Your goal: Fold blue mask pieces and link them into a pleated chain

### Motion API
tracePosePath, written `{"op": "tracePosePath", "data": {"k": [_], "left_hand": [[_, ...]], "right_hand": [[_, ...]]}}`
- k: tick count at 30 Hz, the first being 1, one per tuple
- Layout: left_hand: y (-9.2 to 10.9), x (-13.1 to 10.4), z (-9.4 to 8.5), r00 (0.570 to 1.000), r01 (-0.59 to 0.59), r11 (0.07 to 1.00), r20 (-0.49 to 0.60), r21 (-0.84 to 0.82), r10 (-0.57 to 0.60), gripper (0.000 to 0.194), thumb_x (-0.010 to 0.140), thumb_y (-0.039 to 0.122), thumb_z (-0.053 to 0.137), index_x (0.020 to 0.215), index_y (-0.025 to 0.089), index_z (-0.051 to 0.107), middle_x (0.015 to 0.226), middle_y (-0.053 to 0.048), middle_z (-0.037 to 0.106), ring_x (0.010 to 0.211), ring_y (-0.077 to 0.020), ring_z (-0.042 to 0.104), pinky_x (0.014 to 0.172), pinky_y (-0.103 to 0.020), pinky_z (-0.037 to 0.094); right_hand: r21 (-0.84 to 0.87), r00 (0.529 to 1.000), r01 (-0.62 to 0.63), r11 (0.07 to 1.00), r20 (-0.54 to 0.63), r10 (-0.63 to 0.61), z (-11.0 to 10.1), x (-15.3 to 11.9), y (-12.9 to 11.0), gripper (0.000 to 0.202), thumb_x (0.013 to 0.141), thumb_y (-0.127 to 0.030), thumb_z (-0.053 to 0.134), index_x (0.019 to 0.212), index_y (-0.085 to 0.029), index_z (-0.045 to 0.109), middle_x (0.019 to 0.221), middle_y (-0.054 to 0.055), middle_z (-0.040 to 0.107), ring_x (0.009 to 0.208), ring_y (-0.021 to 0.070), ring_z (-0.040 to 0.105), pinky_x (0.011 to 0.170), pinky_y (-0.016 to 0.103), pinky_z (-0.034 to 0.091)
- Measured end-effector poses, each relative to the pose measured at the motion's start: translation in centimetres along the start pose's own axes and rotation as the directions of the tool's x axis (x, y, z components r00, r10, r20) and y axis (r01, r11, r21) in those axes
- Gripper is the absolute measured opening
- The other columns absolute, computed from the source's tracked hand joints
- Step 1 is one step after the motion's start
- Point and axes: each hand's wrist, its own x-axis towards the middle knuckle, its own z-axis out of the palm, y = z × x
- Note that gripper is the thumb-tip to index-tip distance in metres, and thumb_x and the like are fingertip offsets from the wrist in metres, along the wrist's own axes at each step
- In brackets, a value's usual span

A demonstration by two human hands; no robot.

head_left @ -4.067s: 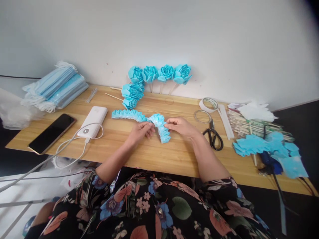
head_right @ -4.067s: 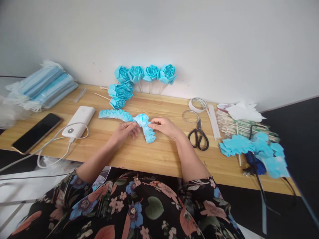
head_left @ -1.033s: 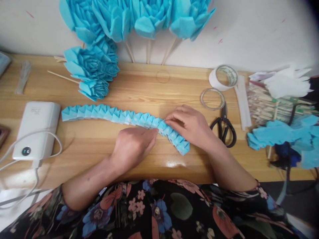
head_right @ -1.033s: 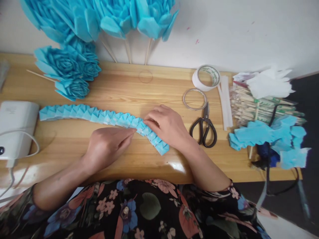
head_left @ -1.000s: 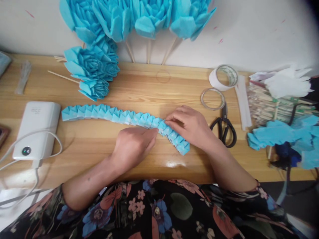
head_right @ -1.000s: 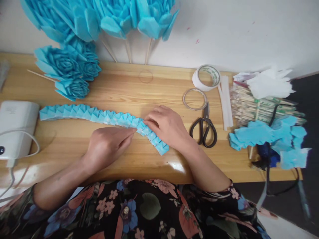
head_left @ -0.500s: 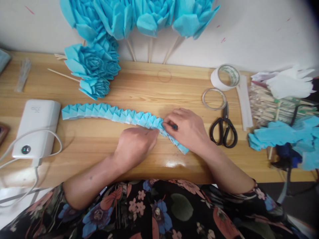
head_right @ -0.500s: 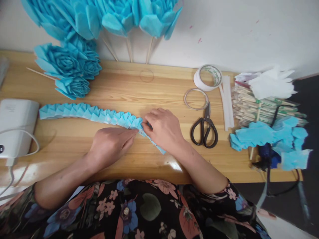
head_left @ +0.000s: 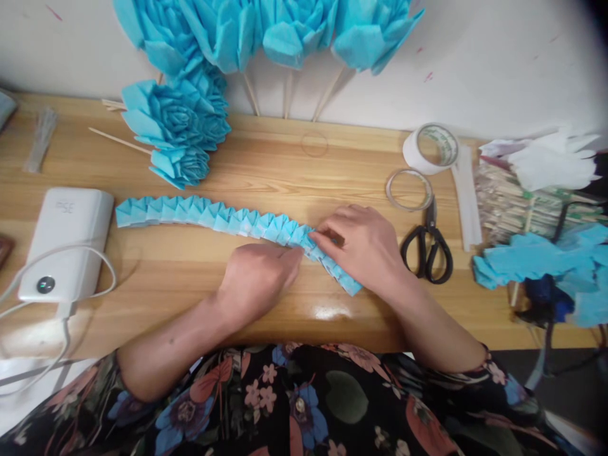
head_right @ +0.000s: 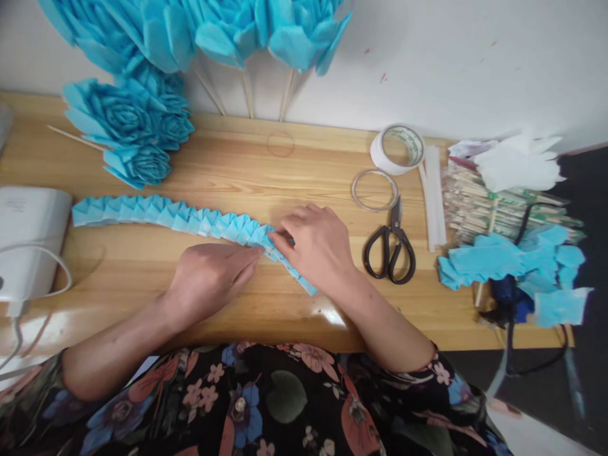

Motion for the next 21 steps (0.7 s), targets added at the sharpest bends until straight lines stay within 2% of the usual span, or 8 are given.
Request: {"op": "tracePosePath", "data": {"k": [2,5,9,14,17,21], "left_hand": [[0.0,0.0,0.0,1.000,-0.004,1.000,-0.008,-0.004,0.004,0.025,0.092,0.015,0.049,0.080,0.017,0.070,0.062,-0.001,0.068,0.051,-0.0176,0.059,0.048,-0.028,0.034],[0.0,0.1,0.2,1.000,-0.006,1.000,-0.011,-0.001,0.006,0.025,0.092,0.014,0.049,0.079,0.017,0.070,0.061,-0.001,0.068,0.050,-0.0177,0.059,0.047,-0.029,0.034],[-0.1,0.0,0.2,1.000,-0.004,1.000,-0.003,0.003,0.004,0.025,0.091,0.013,0.048,0.079,0.017,0.069,0.060,-0.001,0.067,0.050,-0.0177,0.059,0.047,-0.028,0.034],[-0.1,0.0,0.2,1.000,0.004,1.000,-0.003,-0.009,-0.004,0.023,0.091,0.014,0.049,0.079,0.017,0.069,0.059,-0.001,0.067,0.050,-0.0177,0.059,0.047,-0.028,0.034],[0.0,0.0,0.2,1.000,0.004,1.000,-0.004,-0.017,-0.004,0.024,0.091,0.014,0.049,0.078,0.017,0.069,0.059,-0.001,0.067,0.050,-0.0176,0.058,0.048,-0.028,0.033],[-0.1,0.0,0.1,0.999,0.014,0.998,-0.044,-0.059,-0.017,0.027,0.092,0.015,0.047,0.076,0.017,0.069,0.057,-0.001,0.064,0.051,-0.0157,0.057,0.050,-0.027,0.033]], "right_hand": [[-0.087,1.000,0.003,0.996,0.023,-0.001,0.2,0.1,-0.5,0.025,0.092,-0.036,0.062,0.078,-0.018,0.071,0.079,0.008,0.071,0.080,0.0237,0.061,0.071,0.036,0.036],[-0.097,0.998,-0.005,0.995,0.065,0.012,0.2,0.3,-0.8,0.020,0.091,-0.029,0.061,0.077,-0.017,0.070,0.079,0.007,0.070,0.080,0.0229,0.061,0.070,0.035,0.035],[0.126,0.991,-0.108,0.986,0.089,0.097,0.0,0.4,-0.2,0.015,0.088,-0.024,0.064,0.074,-0.018,0.070,0.076,0.004,0.069,0.073,0.0177,0.060,0.066,0.031,0.036],[0.416,0.972,-0.231,0.879,0.142,0.188,-0.2,0.3,0.5,0.017,0.088,-0.028,0.064,0.075,-0.019,0.071,0.071,0.001,0.070,0.065,0.0141,0.059,0.061,0.028,0.037],[0.477,0.970,-0.240,0.846,0.157,0.186,-0.4,0.3,0.6,0.018,0.088,-0.029,0.064,0.075,-0.019,0.071,0.070,0.000,0.070,0.064,0.0140,0.059,0.061,0.028,0.038],[0.501,0.983,-0.180,0.847,0.134,0.129,-0.7,0.3,1.2,0.022,0.092,-0.028,0.060,0.075,-0.019,0.070,0.076,0.001,0.071,0.070,0.0151,0.062,0.065,0.029,0.041]]}}
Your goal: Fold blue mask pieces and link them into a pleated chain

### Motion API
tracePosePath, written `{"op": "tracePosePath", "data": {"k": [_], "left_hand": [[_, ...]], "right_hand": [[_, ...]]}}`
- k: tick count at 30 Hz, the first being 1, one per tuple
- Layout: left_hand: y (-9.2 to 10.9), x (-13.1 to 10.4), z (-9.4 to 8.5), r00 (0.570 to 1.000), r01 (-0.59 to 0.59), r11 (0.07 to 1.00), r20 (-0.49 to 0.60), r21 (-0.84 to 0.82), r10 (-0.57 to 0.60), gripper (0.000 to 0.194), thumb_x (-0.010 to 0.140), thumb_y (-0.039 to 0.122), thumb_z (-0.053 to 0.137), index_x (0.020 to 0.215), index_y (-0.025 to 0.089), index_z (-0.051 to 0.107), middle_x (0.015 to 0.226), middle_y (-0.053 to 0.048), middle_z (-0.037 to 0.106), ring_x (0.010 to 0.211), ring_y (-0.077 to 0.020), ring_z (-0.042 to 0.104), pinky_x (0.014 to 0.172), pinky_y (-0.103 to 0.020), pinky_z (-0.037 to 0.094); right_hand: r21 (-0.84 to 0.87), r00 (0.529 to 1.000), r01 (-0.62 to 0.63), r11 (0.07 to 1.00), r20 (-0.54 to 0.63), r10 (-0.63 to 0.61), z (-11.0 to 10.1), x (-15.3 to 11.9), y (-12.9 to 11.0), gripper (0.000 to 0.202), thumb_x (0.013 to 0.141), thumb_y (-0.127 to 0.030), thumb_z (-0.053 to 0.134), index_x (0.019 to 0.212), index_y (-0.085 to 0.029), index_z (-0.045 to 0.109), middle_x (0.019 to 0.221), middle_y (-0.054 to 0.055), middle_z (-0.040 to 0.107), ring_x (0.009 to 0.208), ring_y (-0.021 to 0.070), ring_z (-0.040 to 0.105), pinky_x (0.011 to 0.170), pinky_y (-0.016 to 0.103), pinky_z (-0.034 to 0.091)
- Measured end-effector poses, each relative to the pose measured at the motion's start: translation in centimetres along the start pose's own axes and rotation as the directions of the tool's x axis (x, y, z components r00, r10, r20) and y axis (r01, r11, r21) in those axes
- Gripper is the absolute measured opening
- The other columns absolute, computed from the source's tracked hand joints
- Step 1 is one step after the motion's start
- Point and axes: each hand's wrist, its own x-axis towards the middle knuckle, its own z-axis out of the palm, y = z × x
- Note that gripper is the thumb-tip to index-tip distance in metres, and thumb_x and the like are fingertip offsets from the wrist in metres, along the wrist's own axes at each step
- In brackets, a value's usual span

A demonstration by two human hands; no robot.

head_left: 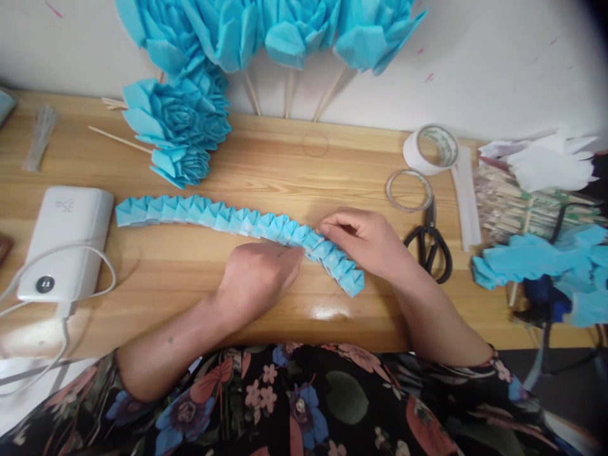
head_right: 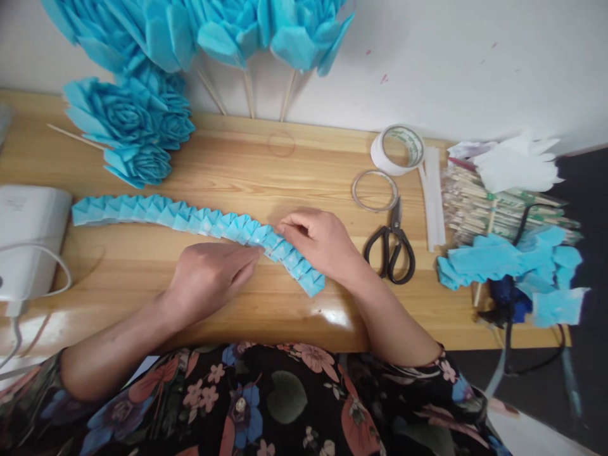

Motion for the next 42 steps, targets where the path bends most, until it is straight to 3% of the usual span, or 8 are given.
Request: {"op": "tracePosePath", "data": {"k": [3,6,11,16,24,33,37,42], "left_hand": [[-0.1,0.0,-0.1,0.999,0.036,0.997,-0.030,-0.067,-0.038,0.028,0.094,0.017,0.049,0.077,0.018,0.070,0.058,0.000,0.065,0.052,-0.0145,0.057,0.052,-0.027,0.034],[-0.1,0.1,-0.2,0.996,0.073,0.990,-0.051,-0.119,-0.079,0.026,0.095,0.020,0.051,0.081,0.019,0.073,0.060,0.000,0.067,0.054,-0.0139,0.059,0.054,-0.027,0.035],[-0.1,0.2,-0.3,0.990,0.109,0.986,-0.078,-0.128,-0.119,0.027,0.097,0.025,0.052,0.082,0.019,0.073,0.058,0.001,0.066,0.052,-0.0127,0.058,0.054,-0.026,0.034],[-0.2,0.2,-0.4,0.987,0.123,0.984,-0.088,-0.130,-0.135,0.027,0.097,0.026,0.052,0.084,0.018,0.074,0.059,0.000,0.067,0.052,-0.0131,0.060,0.054,-0.026,0.036],[-0.9,0.2,-0.4,0.977,0.156,0.980,-0.128,-0.120,-0.171,0.025,0.097,0.027,0.052,0.097,0.022,0.077,0.069,-0.003,0.075,0.057,-0.0139,0.065,0.055,-0.024,0.041],[-0.5,0.3,-1.3,0.966,0.225,0.933,-0.062,-0.280,-0.252,0.024,0.096,0.029,0.055,0.093,0.020,0.077,0.065,0.000,0.071,0.053,-0.0101,0.058,0.055,-0.023,0.038],[-0.5,0.3,-1.3,0.967,0.223,0.934,-0.057,-0.278,-0.248,0.023,0.095,0.027,0.055,0.092,0.020,0.077,0.065,0.000,0.071,0.052,-0.0099,0.057,0.054,-0.022,0.037],[-0.5,0.3,-0.8,0.974,0.185,0.945,-0.079,-0.270,-0.214,0.023,0.095,0.029,0.057,0.093,0.020,0.078,0.058,0.001,0.067,0.048,-0.0096,0.053,0.053,-0.022,0.035]], "right_hand": [[-0.049,0.996,0.059,0.997,-0.067,-0.062,-0.6,0.0,0.5,0.021,0.093,-0.026,0.057,0.076,-0.020,0.067,0.078,0.002,0.070,0.072,0.0161,0.061,0.068,0.030,0.043],[-0.128,0.982,0.142,0.981,-0.106,-0.156,-1.0,0.0,1.1,0.007,0.090,-0.019,0.060,0.086,-0.021,0.066,0.082,0.002,0.070,0.076,0.0175,0.062,0.072,0.032,0.045],[-0.193,0.937,0.344,0.919,0.017,-0.348,-0.7,0.4,1.7,0.021,0.090,-0.011,0.055,0.102,-0.025,0.067,0.104,0.004,0.073,0.100,0.0221,0.064,0.091,0.039,0.045],[-0.152,0.892,0.452,0.879,0.087,-0.443,-0.2,1.0,2.3,0.013,0.093,-0.018,0.058,0.096,-0.024,0.069,0.107,0.004,0.073,0.104,0.0221,0.065,0.094,0.040,0.044],[-0.127,0.915,0.400,0.908,0.107,-0.389,-0.4,0.4,1.7,0.012,0.093,-0.021,0.059,0.087,-0.024,0.068,0.098,0.003,0.073,0.097,0.0206,0.065,0.091,0.038,0.045],[-0.014,0.975,0.191,0.981,0.119,-0.188,-0.2,-0.3,0.6,0.012,0.087,-0.017,0.061,0.095,-0.022,0.069,0.093,0.001,0.075,0.080,0.0155,0.067,0.075,0.028,0.050],[0.004,0.965,0.219,0.976,0.148,-0.218,-0.2,-0.2,0.7,0.021,0.087,-0.016,0.061,0.103,-0.023,0.070,0.098,0.002,0.075,0.083,0.0155,0.068,0.077,0.028,0.050],[-0.039,0.948,0.274,0.961,0.182,-0.263,-0.2,0.0,0.9,0.016,0.087,-0.017,0.059,0.093,-0.022,0.073,0.092,0.003,0.075,0.085,0.0169,0.067,0.078,0.030,0.048]]}}
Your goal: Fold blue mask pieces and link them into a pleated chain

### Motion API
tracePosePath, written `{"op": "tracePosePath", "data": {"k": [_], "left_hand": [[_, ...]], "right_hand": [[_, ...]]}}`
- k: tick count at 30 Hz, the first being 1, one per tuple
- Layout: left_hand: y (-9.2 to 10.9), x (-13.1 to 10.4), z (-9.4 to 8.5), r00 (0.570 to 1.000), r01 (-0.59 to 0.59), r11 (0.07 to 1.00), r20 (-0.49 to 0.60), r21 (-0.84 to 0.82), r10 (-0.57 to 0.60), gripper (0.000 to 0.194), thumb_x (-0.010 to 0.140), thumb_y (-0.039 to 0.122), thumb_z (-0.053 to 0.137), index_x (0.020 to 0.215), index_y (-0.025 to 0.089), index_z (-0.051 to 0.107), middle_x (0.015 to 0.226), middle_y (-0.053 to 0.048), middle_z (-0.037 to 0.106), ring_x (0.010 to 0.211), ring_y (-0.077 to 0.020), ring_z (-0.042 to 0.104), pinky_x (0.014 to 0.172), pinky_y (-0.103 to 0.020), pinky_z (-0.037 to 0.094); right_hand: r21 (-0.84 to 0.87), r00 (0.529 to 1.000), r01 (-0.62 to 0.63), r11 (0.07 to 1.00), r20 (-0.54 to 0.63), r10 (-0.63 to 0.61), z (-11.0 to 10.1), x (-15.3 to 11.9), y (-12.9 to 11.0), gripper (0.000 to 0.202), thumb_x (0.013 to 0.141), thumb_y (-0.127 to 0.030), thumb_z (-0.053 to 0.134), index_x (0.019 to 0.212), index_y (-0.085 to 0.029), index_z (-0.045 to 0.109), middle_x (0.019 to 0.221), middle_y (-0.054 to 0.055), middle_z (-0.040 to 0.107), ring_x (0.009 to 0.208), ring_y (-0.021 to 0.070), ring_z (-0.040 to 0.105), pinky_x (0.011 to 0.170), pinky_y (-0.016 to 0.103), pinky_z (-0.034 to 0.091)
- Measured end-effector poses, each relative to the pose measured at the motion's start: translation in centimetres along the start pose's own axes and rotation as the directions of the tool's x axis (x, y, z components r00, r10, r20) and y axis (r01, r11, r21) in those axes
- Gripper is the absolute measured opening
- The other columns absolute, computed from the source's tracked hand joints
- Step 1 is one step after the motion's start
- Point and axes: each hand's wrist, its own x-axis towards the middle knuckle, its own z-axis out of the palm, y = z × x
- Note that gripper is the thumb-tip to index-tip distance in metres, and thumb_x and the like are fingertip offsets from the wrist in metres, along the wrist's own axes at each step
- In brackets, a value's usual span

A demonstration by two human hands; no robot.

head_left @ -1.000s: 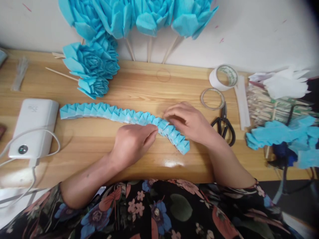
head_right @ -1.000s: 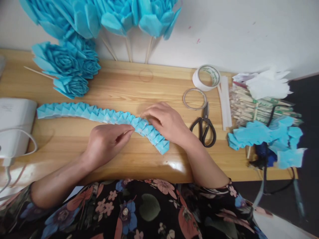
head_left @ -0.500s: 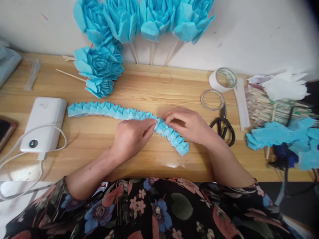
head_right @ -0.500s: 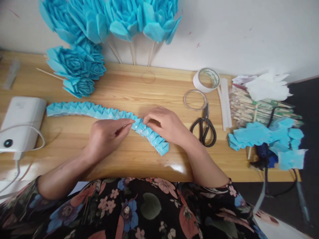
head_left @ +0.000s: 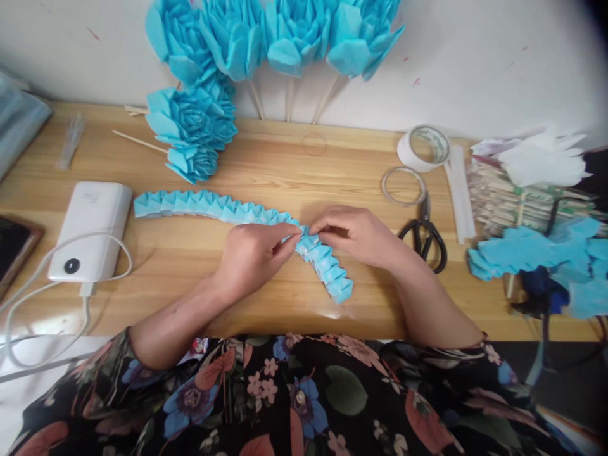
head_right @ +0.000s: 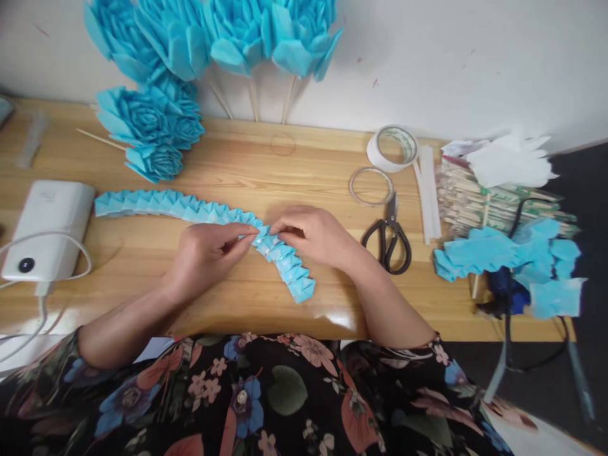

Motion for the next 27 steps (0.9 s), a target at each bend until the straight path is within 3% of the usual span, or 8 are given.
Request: {"op": "tracePosePath", "data": {"k": [10,18,23,27], "left_hand": [[1.0,0.3,1.0,0.999,-0.038,0.993,0.041,0.116,0.034,0.043,0.092,0.058,0.057,0.100,0.018,0.071,0.049,0.004,0.055,0.045,-0.0109,0.049,0.050,-0.023,0.031],[1.1,0.5,1.9,0.999,-0.016,0.970,0.039,0.243,0.007,0.016,0.090,0.028,0.057,0.092,0.020,0.071,0.051,0.002,0.060,0.049,-0.0135,0.055,0.051,-0.024,0.028],[0.8,0.4,2.0,0.999,-0.048,0.965,0.035,0.257,0.041,0.018,0.090,0.025,0.054,0.090,0.020,0.071,0.052,0.002,0.061,0.050,-0.0129,0.056,0.051,-0.023,0.029],[0.7,0.3,2.0,0.997,-0.079,0.957,0.028,0.279,0.074,0.020,0.091,0.023,0.053,0.086,0.020,0.071,0.056,0.001,0.065,0.051,-0.0125,0.056,0.051,-0.023,0.030]], "right_hand": [[0.054,0.992,-0.100,0.994,-0.070,0.104,0.4,0.0,-0.6,0.009,0.084,-0.026,0.061,0.080,-0.020,0.066,0.070,-0.002,0.066,0.060,0.0109,0.054,0.060,0.024,0.038],[0.095,0.990,-0.103,0.990,-0.085,0.112,0.6,0.0,-0.8,0.006,0.080,-0.021,0.061,0.083,-0.019,0.066,0.071,-0.002,0.066,0.062,0.0109,0.055,0.061,0.024,0.040],[0.237,0.993,-0.118,0.964,0.013,0.119,0.0,-0.3,0.0,0.018,0.085,-0.030,0.061,0.099,-0.021,0.070,0.082,0.000,0.072,0.069,0.0138,0.061,0.065,0.026,0.045],[0.216,0.994,-0.106,0.971,0.038,0.100,-0.6,-0.4,0.1,0.030,0.095,-0.041,0.052,0.104,-0.022,0.072,0.086,0.002,0.074,0.075,0.0155,0.064,0.068,0.027,0.047]]}}
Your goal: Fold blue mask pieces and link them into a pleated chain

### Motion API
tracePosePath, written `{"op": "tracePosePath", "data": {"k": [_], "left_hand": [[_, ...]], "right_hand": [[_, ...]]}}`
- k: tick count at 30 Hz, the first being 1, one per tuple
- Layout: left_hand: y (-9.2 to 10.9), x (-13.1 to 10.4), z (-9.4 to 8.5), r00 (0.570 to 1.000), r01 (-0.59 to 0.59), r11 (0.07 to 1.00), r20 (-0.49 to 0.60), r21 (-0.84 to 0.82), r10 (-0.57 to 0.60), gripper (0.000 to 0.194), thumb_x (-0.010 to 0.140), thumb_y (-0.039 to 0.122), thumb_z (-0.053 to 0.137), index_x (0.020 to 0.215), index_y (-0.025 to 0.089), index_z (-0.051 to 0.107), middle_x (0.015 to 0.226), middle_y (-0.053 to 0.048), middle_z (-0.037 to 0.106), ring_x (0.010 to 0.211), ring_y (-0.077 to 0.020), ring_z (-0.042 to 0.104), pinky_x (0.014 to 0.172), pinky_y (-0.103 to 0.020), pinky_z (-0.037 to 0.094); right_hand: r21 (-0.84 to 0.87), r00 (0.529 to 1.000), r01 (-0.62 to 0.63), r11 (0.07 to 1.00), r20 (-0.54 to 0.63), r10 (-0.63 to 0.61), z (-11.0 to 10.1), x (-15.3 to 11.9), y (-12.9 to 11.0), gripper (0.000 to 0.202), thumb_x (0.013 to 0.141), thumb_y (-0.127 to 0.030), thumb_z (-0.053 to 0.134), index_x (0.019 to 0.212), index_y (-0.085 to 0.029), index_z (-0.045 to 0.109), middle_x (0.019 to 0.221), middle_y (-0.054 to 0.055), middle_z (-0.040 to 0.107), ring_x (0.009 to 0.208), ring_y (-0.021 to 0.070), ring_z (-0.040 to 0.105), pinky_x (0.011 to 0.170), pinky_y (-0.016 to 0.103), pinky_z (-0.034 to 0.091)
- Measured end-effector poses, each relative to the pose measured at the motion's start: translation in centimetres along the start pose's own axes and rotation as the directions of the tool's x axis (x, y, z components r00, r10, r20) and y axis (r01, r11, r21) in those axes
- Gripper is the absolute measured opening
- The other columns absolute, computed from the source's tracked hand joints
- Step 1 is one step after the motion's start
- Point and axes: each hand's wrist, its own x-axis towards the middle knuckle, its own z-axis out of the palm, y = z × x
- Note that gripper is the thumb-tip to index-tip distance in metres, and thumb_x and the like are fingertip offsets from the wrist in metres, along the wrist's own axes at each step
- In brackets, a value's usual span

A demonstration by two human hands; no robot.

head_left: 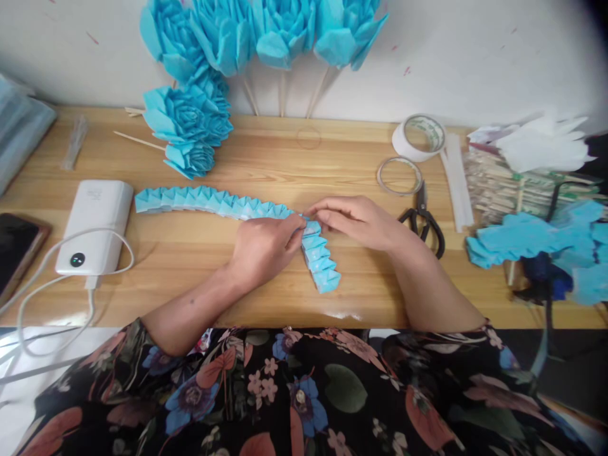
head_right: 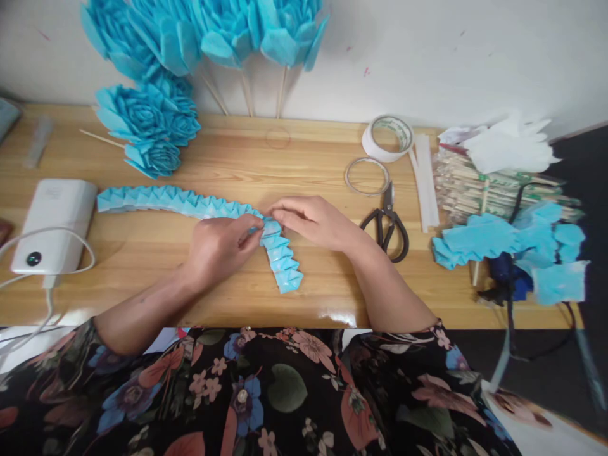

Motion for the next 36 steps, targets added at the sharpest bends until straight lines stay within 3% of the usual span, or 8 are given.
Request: {"op": "tracePosePath", "data": {"k": [5,13,18,26,32,36], "left_hand": [[0.0,-0.1,0.0,0.998,-0.065,0.997,-0.013,0.038,0.065,0.024,0.095,0.024,0.050,0.083,0.020,0.071,0.062,-0.001,0.069,0.052,-0.0127,0.057,0.052,-0.024,0.031],[-0.2,-0.2,0.0,0.994,-0.099,0.994,-0.031,0.036,0.100,0.028,0.098,0.027,0.049,0.083,0.018,0.072,0.060,-0.002,0.069,0.051,-0.0130,0.055,0.052,-0.024,0.030],[-0.1,-0.2,-0.1,0.999,-0.049,0.999,-0.002,0.008,0.049,0.022,0.095,0.026,0.053,0.086,0.018,0.072,0.061,-0.002,0.069,0.051,-0.0123,0.055,0.052,-0.024,0.029],[-0.1,-0.1,-0.3,0.999,0.035,0.997,0.010,-0.063,-0.034,0.023,0.096,0.033,0.054,0.098,0.019,0.072,0.055,0.000,0.063,0.053,-0.0142,0.058,0.054,-0.025,0.032],[0.1,0.1,-0.4,0.996,0.068,0.992,0.066,-0.104,-0.061,0.025,0.092,0.041,0.060,0.094,0.019,0.073,0.052,0.001,0.060,0.052,-0.0143,0.055,0.053,-0.025,0.030],[0.3,0.3,-0.3,0.992,0.110,0.986,0.079,-0.124,-0.101,0.023,0.092,0.038,0.060,0.093,0.019,0.072,0.054,-0.001,0.060,0.053,-0.0159,0.056,0.054,-0.026,0.030]], "right_hand": [[-0.056,0.998,-0.016,0.998,-0.054,0.013,0.3,0.1,-0.4,0.029,0.093,-0.043,0.057,0.094,-0.020,0.075,0.085,0.002,0.075,0.075,0.0156,0.065,0.069,0.027,0.046],[0.030,0.997,-0.024,0.999,-0.072,0.027,0.7,0.4,0.3,0.017,0.083,-0.035,0.068,0.090,-0.022,0.077,0.084,0.001,0.077,0.076,0.0171,0.068,0.071,0.029,0.049],[-0.048,0.998,0.015,0.999,-0.062,-0.018,0.5,0.4,0.2,0.016,0.085,-0.032,0.066,0.092,-0.023,0.078,0.088,0.001,0.078,0.080,0.0177,0.070,0.074,0.030,0.049],[-0.296,0.970,0.184,0.937,-0.099,-0.221,0.8,0.4,0.5,0.014,0.089,-0.023,0.061,0.089,-0.020,0.075,0.082,0.002,0.076,0.073,0.0147,0.066,0.068,0.026,0.045],[-0.314,0.959,0.191,0.930,-0.144,-0.245,1.1,0.2,0.3,0.010,0.085,-0.018,0.062,0.085,-0.019,0.071,0.076,0.001,0.072,0.065,0.0121,0.061,0.062,0.024,0.042],[-0.305,0.955,0.196,0.932,-0.158,-0.252,1.1,0.3,0.1,0.008,0.085,-0.018,0.063,0.083,-0.019,0.070,0.074,0.000,0.070,0.063,0.0116,0.059,0.061,0.024,0.042]]}}
